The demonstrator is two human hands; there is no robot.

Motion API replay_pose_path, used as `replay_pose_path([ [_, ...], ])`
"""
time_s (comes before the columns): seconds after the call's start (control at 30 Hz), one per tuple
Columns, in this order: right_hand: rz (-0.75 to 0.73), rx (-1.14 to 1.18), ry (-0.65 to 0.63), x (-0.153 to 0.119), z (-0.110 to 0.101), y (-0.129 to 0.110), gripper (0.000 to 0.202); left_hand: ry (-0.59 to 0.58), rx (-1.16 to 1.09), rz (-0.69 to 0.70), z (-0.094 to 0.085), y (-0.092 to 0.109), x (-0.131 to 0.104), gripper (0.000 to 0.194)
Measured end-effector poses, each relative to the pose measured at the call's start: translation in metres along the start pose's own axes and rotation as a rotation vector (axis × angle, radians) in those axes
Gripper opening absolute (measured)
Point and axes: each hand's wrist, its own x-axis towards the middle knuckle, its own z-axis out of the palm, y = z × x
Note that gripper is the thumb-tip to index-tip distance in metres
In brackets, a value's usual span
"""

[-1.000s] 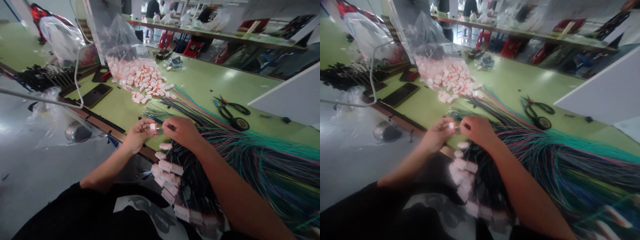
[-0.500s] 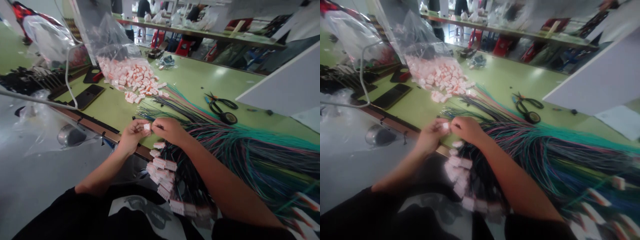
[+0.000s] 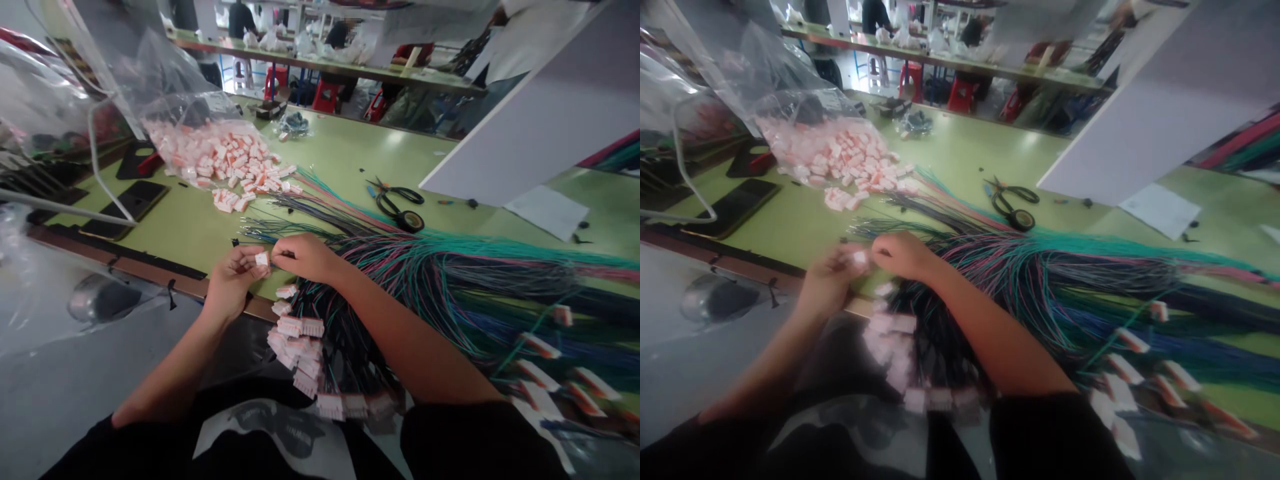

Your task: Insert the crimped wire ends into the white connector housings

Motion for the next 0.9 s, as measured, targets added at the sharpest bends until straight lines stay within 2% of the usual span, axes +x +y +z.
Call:
replay_pose_path([
  [0.07,0.017,0.027,-0.042,0.0,-0.009,0.004,0.017,-0.011,0.009,-0.011,0.001,0.001,-0.001,0.026],
  [0.13,0.077,0.019,-0.016,-0.004,-0.028,0.014,0.019,-0.019,0.008,-0.008,0.002,0.002,-0.001,0.026],
  [0.23,0.291,-0.148,0.228,-0.016,-0.061,0.04,0.019,-0.015,-0.008,0.01,0.001,0.0,0.001,0.026],
  [0.27,0.369,-0.229,0.269,-0.02,-0.071,0.049,0.019,-0.012,-0.014,0.012,0.001,-0.001,0.001,0.027],
  [0.3,0.433,-0.303,0.25,-0.025,-0.079,0.058,0.017,-0.01,-0.021,0.014,0.0,-0.002,0.002,0.027],
  [0.37,0.523,-0.397,0.125,-0.032,-0.09,0.071,0.014,-0.008,-0.033,0.023,0.0,-0.004,0.003,0.028],
  [0.43,0.563,-0.44,0.004,-0.034,-0.093,0.077,0.015,-0.011,-0.036,0.029,-0.001,-0.004,0.002,0.029],
  [0.5,0.569,-0.465,-0.049,-0.032,-0.092,0.078,0.018,-0.02,-0.024,0.026,0.0,-0.003,0.001,0.028],
  [0.8,0.594,-0.512,-0.156,-0.022,-0.085,0.08,0.028,-0.036,-0.016,0.03,-0.001,-0.004,0.002,0.026],
  [0.9,0.553,-0.503,-0.171,-0.019,-0.083,0.082,0.021,-0.031,-0.016,0.02,-0.001,-0.004,0.002,0.026],
])
